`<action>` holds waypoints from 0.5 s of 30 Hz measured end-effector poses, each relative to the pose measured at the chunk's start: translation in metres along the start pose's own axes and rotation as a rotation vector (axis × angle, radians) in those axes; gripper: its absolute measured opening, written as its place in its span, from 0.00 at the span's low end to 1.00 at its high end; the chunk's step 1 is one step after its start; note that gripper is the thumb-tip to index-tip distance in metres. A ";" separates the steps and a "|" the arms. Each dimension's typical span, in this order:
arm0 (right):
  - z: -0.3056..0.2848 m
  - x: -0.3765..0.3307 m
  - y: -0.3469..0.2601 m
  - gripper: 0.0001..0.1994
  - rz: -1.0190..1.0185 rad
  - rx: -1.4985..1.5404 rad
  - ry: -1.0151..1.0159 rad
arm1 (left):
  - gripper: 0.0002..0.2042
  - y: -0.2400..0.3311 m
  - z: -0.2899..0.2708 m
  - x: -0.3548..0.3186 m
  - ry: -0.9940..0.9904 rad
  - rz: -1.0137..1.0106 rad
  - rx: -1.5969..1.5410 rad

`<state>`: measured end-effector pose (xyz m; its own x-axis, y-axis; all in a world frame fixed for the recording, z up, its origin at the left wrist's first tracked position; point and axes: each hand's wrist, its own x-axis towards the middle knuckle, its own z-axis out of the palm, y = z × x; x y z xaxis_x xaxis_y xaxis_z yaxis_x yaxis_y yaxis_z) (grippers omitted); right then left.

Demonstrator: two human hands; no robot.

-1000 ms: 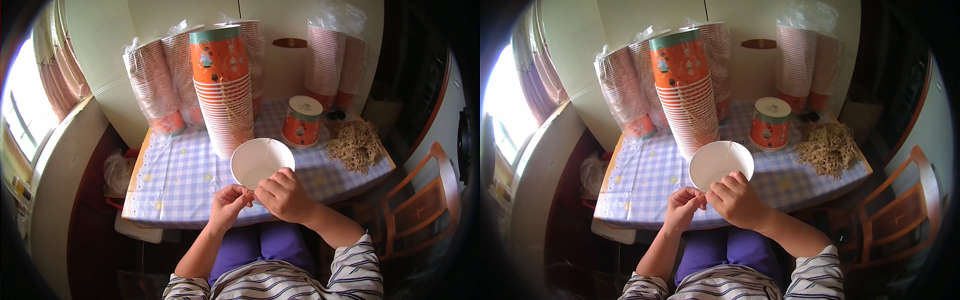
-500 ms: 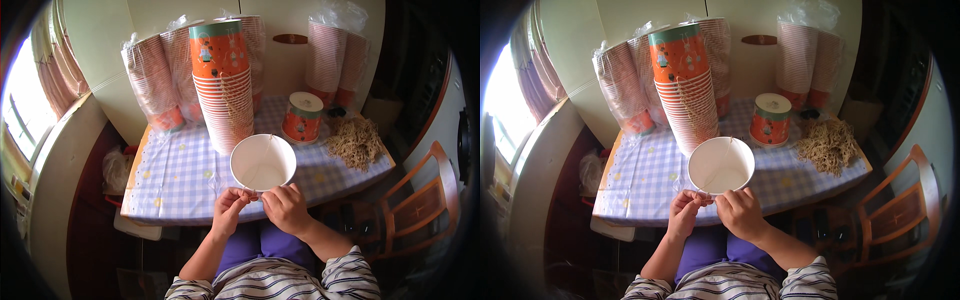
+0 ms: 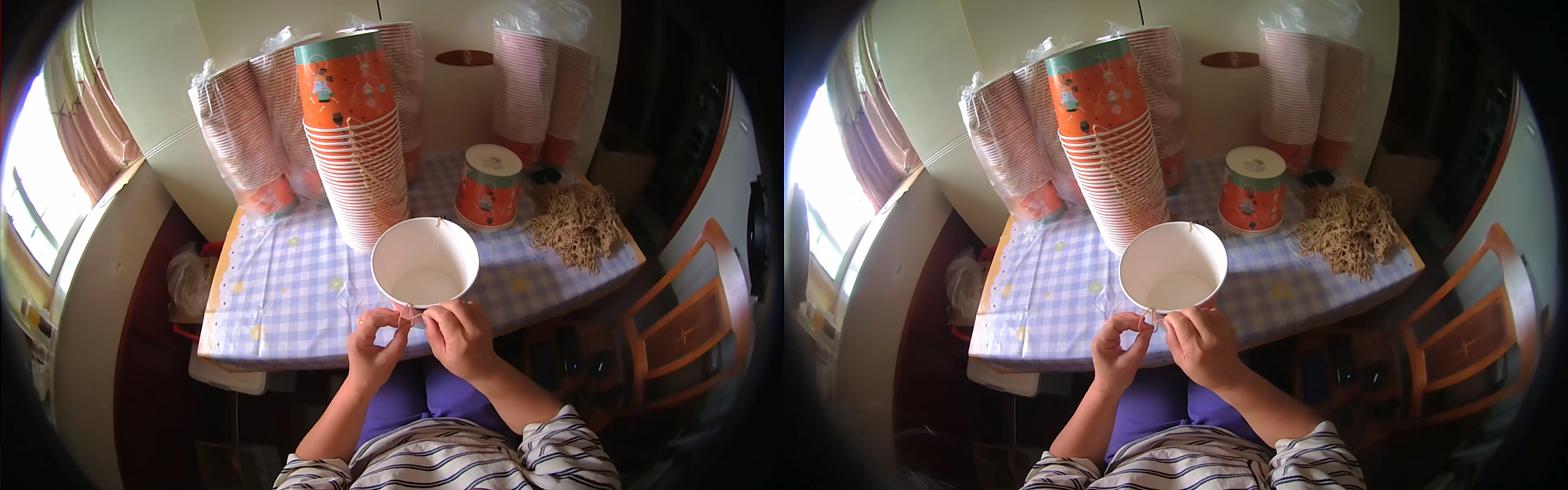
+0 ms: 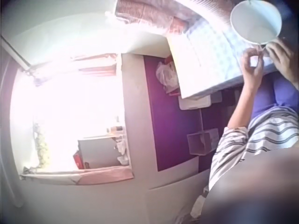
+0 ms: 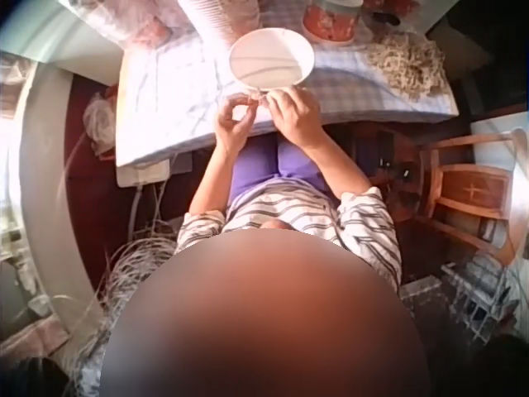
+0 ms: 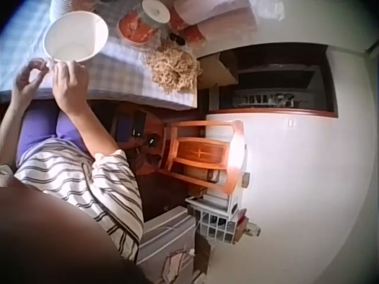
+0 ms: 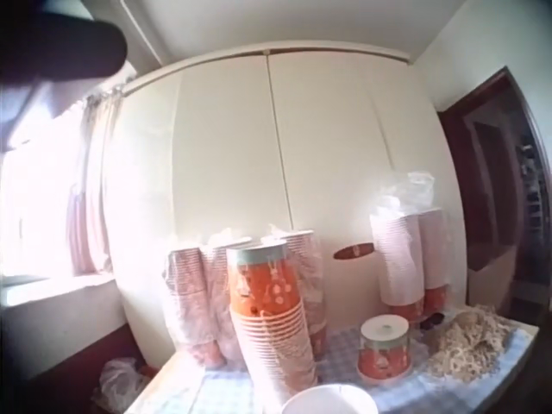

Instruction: Assembling paper buckets by tying white strings through pre-punched holes.

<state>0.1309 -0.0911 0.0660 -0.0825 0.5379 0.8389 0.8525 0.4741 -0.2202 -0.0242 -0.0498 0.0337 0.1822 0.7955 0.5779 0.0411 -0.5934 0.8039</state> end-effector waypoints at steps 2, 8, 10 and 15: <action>0.001 -0.003 -0.002 0.10 0.015 0.007 0.002 | 0.07 -0.009 -0.002 -0.004 0.016 -0.032 -0.028; 0.015 -0.015 -0.003 0.10 0.051 0.021 0.021 | 0.05 -0.004 0.001 -0.004 0.039 -0.246 -0.411; 0.018 -0.016 -0.004 0.11 0.096 0.063 -0.023 | 0.05 -0.006 0.002 -0.005 0.045 -0.292 -0.483; 0.035 -0.022 -0.005 0.10 0.240 0.363 0.004 | 0.05 -0.007 0.003 -0.008 0.073 -0.362 -0.508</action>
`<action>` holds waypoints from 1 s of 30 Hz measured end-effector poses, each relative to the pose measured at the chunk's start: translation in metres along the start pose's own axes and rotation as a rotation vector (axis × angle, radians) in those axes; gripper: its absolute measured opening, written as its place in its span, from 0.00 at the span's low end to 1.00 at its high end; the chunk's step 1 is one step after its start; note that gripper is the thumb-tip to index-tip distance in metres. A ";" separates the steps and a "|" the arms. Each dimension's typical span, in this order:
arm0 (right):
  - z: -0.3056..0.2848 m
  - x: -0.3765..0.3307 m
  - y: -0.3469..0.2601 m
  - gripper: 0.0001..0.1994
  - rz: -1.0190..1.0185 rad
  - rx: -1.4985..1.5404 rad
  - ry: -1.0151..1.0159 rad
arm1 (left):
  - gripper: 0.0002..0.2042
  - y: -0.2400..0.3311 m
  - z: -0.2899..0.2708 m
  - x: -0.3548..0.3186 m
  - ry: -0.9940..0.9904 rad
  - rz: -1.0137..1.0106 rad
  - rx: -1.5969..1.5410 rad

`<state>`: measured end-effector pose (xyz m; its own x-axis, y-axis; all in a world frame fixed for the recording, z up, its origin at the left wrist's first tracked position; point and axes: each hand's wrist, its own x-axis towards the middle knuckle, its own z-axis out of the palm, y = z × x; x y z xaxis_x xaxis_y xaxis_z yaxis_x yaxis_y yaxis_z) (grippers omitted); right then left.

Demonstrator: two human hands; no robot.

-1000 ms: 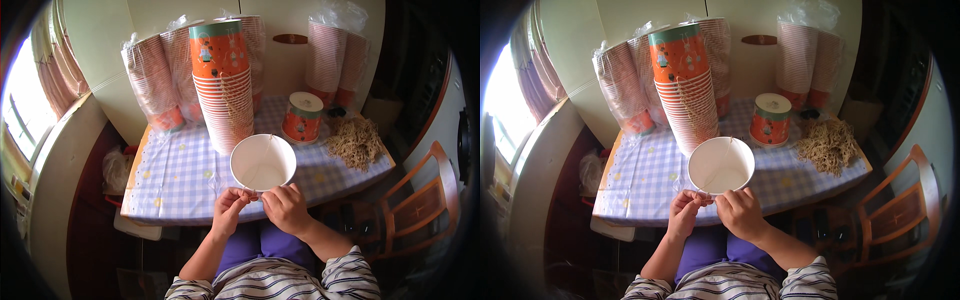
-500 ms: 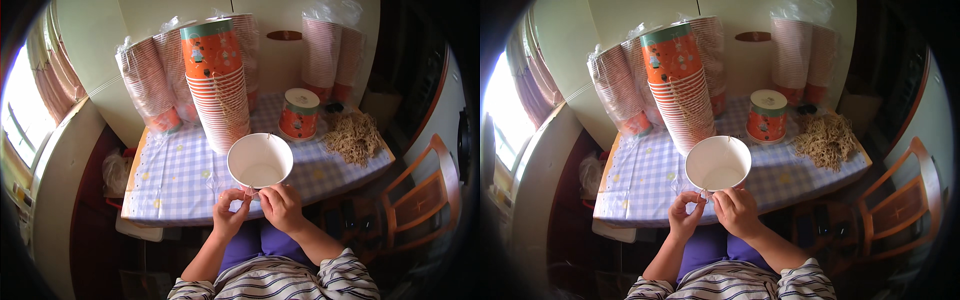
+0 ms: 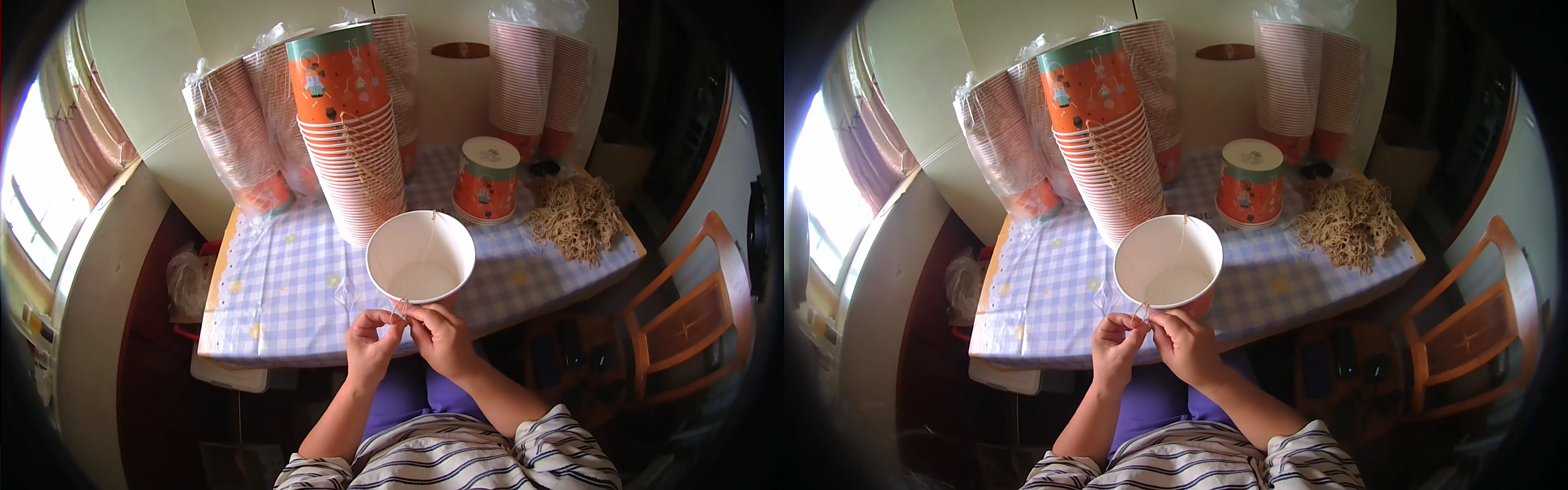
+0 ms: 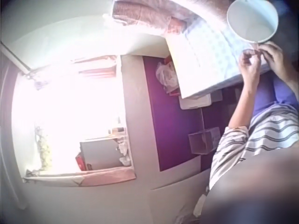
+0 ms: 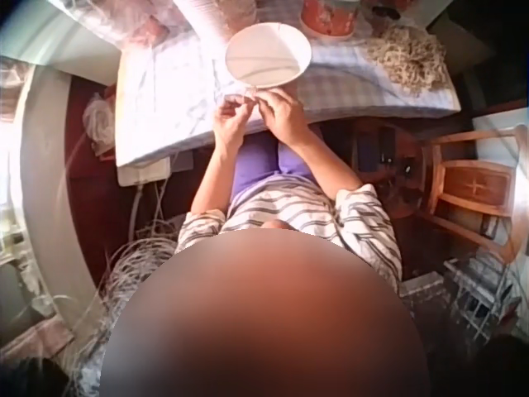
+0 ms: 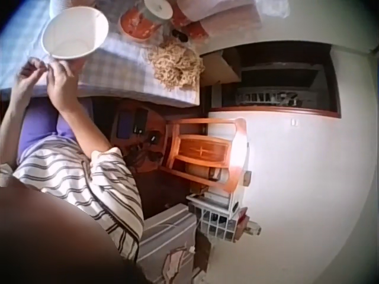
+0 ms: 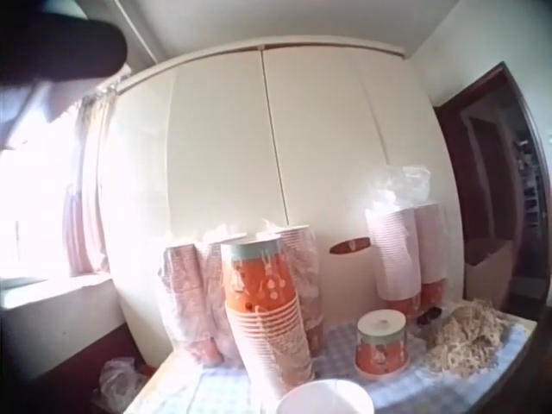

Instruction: Assembling paper buckets by tying white strings through pre-punched holes.

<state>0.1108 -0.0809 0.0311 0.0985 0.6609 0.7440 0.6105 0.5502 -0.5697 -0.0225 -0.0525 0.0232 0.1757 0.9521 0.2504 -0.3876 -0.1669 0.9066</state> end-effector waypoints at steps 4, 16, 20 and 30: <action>0.000 0.001 0.000 0.08 0.233 0.350 -0.083 | 0.05 0.003 0.000 0.001 0.026 -0.020 -0.025; 0.012 -0.004 0.006 0.06 0.845 1.042 -0.048 | 0.05 -0.001 0.000 0.001 0.085 0.032 0.123; 0.009 0.001 0.005 0.04 1.019 1.236 -0.029 | 0.05 -0.002 0.004 0.001 0.079 0.072 0.154; 0.008 0.004 0.002 0.02 1.238 1.382 -0.025 | 0.08 -0.007 0.002 0.003 0.068 0.333 0.525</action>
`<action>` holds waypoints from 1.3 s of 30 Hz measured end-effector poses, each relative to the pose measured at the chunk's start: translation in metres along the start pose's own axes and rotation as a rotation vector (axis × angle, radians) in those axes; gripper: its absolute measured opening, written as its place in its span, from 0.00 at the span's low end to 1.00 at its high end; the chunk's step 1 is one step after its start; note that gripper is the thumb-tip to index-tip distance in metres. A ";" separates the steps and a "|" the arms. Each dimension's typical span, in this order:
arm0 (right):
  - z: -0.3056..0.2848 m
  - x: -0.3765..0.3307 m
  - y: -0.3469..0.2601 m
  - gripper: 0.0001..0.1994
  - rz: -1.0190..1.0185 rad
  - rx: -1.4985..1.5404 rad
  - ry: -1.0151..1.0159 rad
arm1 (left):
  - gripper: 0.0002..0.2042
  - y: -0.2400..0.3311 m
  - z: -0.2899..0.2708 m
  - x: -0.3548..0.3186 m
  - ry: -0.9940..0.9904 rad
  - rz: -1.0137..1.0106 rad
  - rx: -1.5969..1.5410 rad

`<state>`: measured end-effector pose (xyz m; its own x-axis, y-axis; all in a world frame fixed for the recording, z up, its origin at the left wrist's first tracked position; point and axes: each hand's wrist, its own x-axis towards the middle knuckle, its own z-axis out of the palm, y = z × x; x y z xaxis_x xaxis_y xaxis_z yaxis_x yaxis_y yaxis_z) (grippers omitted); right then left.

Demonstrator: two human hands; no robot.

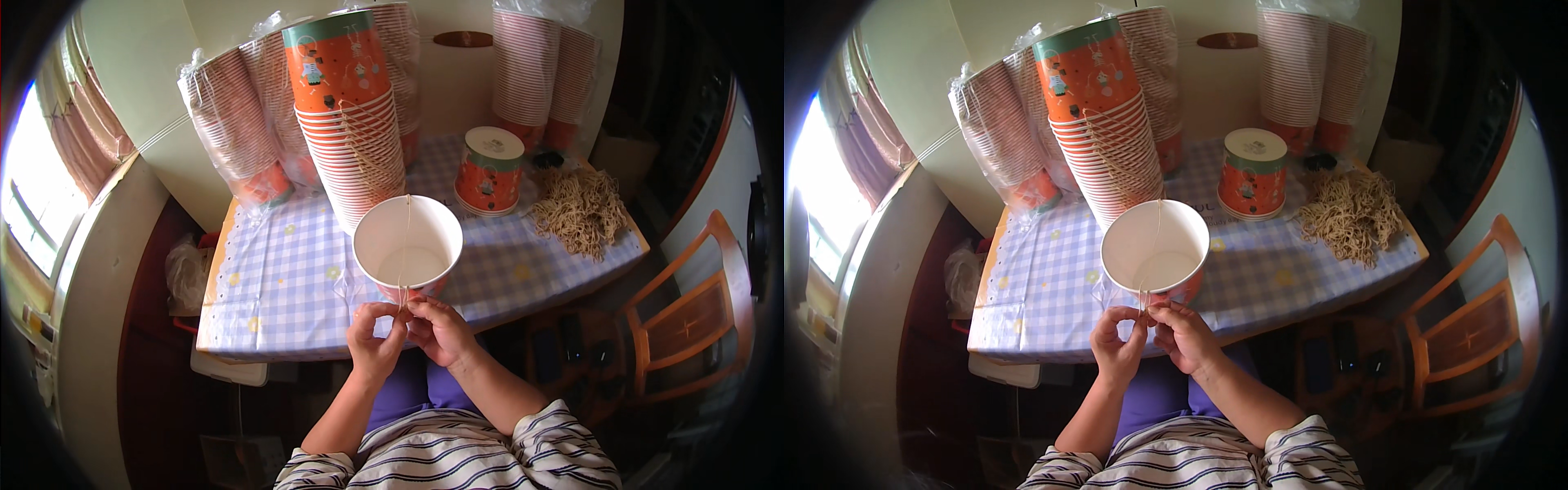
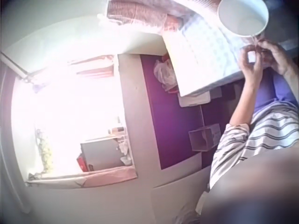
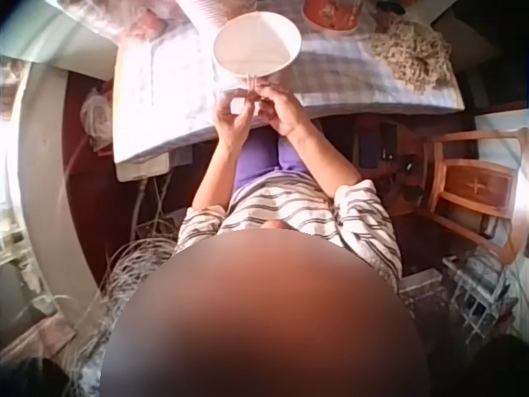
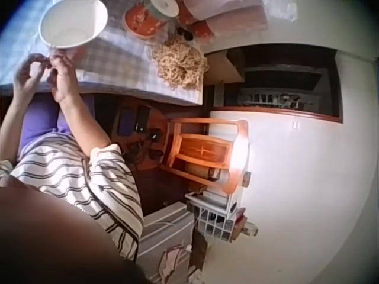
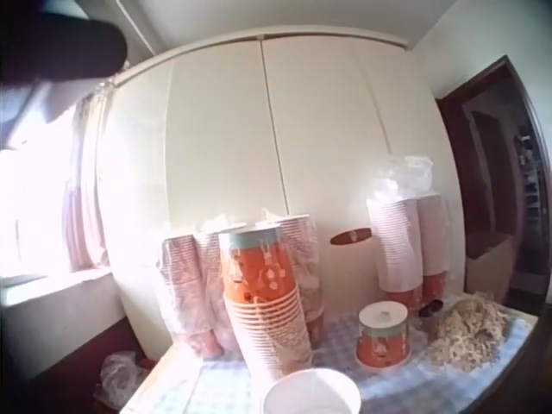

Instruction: Assembling paper buckets by tying white strings through pre-punched holes.

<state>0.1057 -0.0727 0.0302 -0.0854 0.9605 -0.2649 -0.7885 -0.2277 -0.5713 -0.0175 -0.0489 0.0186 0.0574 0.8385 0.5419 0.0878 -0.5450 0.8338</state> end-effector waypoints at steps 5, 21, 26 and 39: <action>-0.006 0.001 0.000 0.02 -0.030 -0.037 -0.007 | 0.10 0.011 -0.001 0.008 0.010 0.217 0.219; -0.006 0.002 0.000 0.07 -0.231 -0.263 0.031 | 0.08 0.015 -0.003 0.021 -0.018 0.460 0.473; -0.005 0.004 -0.005 0.09 -0.162 -0.216 -0.025 | 0.06 0.008 -0.003 0.014 -0.044 0.222 0.271; -0.014 0.011 0.002 0.05 -0.213 -0.161 0.010 | 0.03 0.002 -0.007 0.008 -0.076 -0.268 -0.080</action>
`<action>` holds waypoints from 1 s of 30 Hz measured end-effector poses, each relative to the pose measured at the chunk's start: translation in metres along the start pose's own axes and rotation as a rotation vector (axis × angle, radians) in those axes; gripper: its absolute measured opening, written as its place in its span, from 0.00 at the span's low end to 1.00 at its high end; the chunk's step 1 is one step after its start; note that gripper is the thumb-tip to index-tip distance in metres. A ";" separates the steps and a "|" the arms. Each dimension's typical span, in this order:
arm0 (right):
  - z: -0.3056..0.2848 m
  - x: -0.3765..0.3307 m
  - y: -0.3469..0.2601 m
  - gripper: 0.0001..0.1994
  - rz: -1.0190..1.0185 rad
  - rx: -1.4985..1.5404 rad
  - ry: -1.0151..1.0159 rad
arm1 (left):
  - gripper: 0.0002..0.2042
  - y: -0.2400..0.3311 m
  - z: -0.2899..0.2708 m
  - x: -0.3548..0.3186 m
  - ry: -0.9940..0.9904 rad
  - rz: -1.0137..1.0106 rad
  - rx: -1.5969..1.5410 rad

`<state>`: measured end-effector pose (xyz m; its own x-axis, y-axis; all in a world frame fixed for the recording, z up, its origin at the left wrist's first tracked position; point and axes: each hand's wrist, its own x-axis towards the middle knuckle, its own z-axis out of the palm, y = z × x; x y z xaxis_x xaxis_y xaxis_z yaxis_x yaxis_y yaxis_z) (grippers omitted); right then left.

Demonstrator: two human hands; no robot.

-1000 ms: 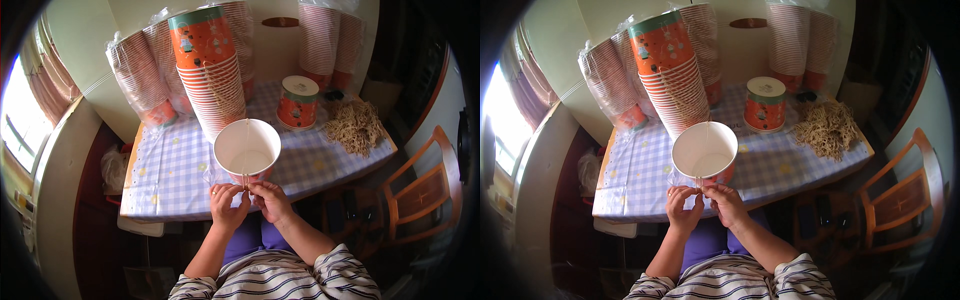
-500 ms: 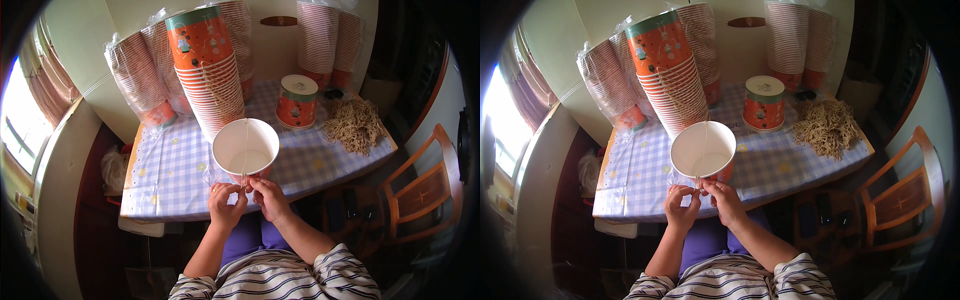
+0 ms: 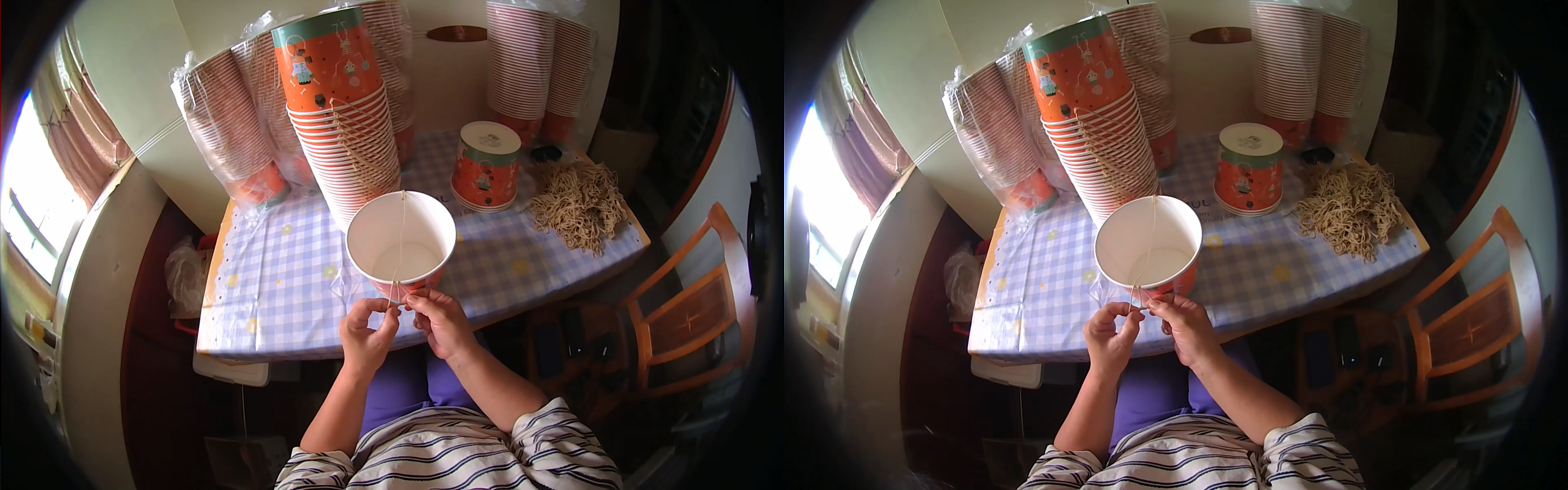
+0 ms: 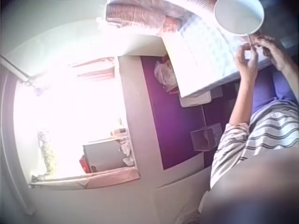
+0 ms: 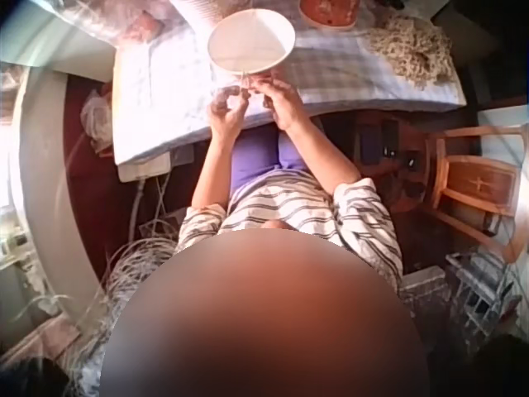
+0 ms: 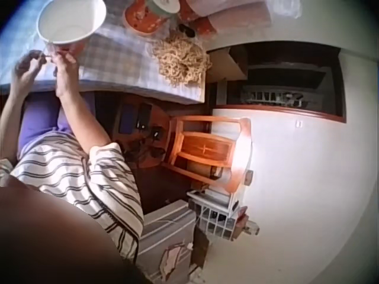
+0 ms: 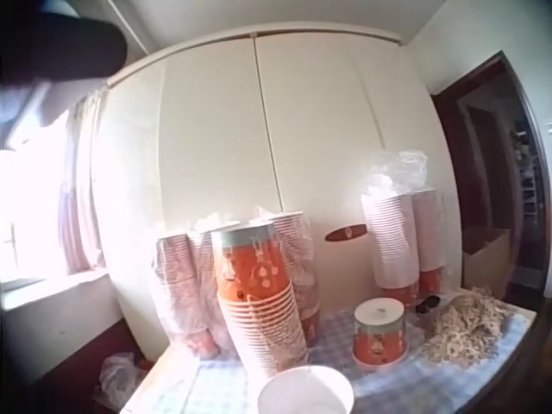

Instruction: Assembling paper buckets by tying white strings through pre-punched holes.

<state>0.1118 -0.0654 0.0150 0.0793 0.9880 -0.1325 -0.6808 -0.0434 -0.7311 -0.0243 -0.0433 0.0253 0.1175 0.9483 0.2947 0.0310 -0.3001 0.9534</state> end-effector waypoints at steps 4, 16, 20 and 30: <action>0.003 -0.001 -0.003 0.04 -0.061 -0.091 0.004 | 0.02 -0.001 0.000 0.002 -0.025 0.047 -0.025; 0.008 -0.003 -0.004 0.05 -0.208 -0.193 -0.013 | 0.08 0.007 0.006 0.007 -0.020 0.182 0.141; 0.007 -0.003 -0.004 0.05 -0.208 -0.225 -0.019 | 0.06 0.005 0.001 0.006 -0.007 0.206 0.226; 0.014 -0.006 -0.011 0.09 -0.219 -0.272 -0.002 | 0.02 0.008 -0.003 0.007 -0.028 0.046 0.099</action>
<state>0.1092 -0.0687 0.0332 0.2000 0.9786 0.0482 -0.4291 0.1317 -0.8936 -0.0259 -0.0388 0.0353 0.1489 0.9306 0.3344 0.1231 -0.3530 0.9275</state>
